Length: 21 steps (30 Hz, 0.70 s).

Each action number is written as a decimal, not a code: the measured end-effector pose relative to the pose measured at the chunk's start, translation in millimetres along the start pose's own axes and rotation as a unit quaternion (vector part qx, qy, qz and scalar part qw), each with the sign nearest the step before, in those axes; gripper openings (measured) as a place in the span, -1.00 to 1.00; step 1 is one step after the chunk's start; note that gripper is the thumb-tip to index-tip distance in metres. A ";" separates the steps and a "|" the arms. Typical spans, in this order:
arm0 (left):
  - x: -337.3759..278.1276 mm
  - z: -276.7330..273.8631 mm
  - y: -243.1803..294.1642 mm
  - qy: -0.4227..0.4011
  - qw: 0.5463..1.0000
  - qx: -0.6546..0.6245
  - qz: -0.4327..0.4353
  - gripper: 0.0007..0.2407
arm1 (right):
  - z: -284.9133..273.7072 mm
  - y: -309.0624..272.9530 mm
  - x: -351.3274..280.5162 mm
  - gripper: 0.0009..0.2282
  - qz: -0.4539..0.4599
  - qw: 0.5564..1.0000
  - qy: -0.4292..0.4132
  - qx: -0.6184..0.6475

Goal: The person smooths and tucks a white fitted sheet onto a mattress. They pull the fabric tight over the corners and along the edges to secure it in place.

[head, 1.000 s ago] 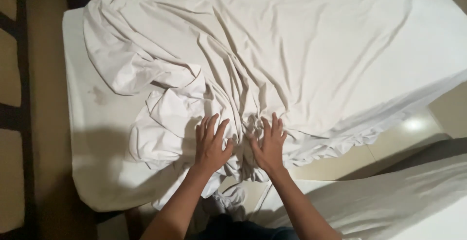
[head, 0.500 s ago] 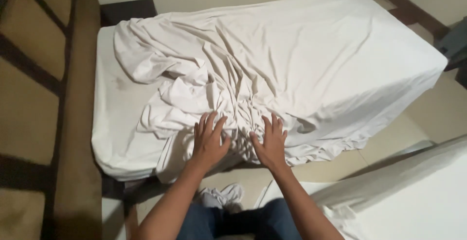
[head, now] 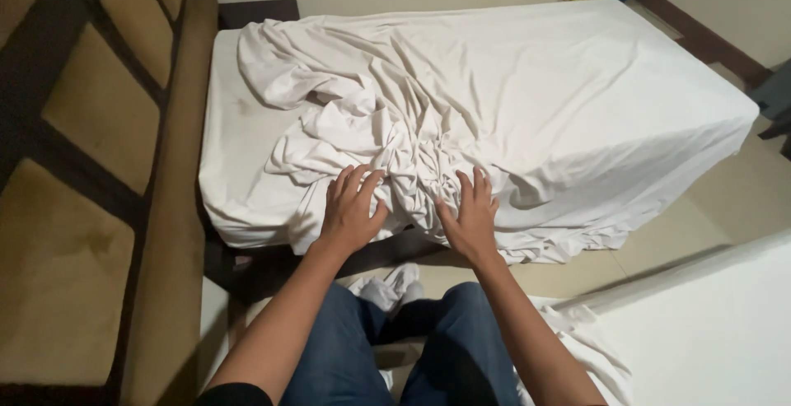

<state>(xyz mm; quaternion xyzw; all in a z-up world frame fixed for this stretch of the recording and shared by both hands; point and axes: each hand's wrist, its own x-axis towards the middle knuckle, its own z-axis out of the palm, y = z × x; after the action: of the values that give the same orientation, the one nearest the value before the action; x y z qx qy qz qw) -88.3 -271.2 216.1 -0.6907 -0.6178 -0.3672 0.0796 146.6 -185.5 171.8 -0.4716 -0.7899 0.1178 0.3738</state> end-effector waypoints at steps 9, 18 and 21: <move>-26.7 -23.4 -3.0 0.038 0.999 0.007 0.010 -0.58 | -3.2 -25.3 -8.2 -0.41 0.008 0.999 -0.033 0.011; -32.9 -26.7 -5.7 0.033 0.999 -0.004 0.010 -0.57 | 3.0 -18.0 -15.2 -0.42 -0.008 1.000 -0.023 -0.002; -33.9 -25.0 -9.4 0.020 1.000 0.004 0.000 -0.56 | 1.7 -21.2 -13.4 -0.40 0.013 0.999 -0.038 -0.011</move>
<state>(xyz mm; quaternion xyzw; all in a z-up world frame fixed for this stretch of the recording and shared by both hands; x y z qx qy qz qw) -106.0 -310.1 210.3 -0.6831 -0.6176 -0.3781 0.0946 135.2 -207.6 175.6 -0.4812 -0.7985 0.1324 0.3367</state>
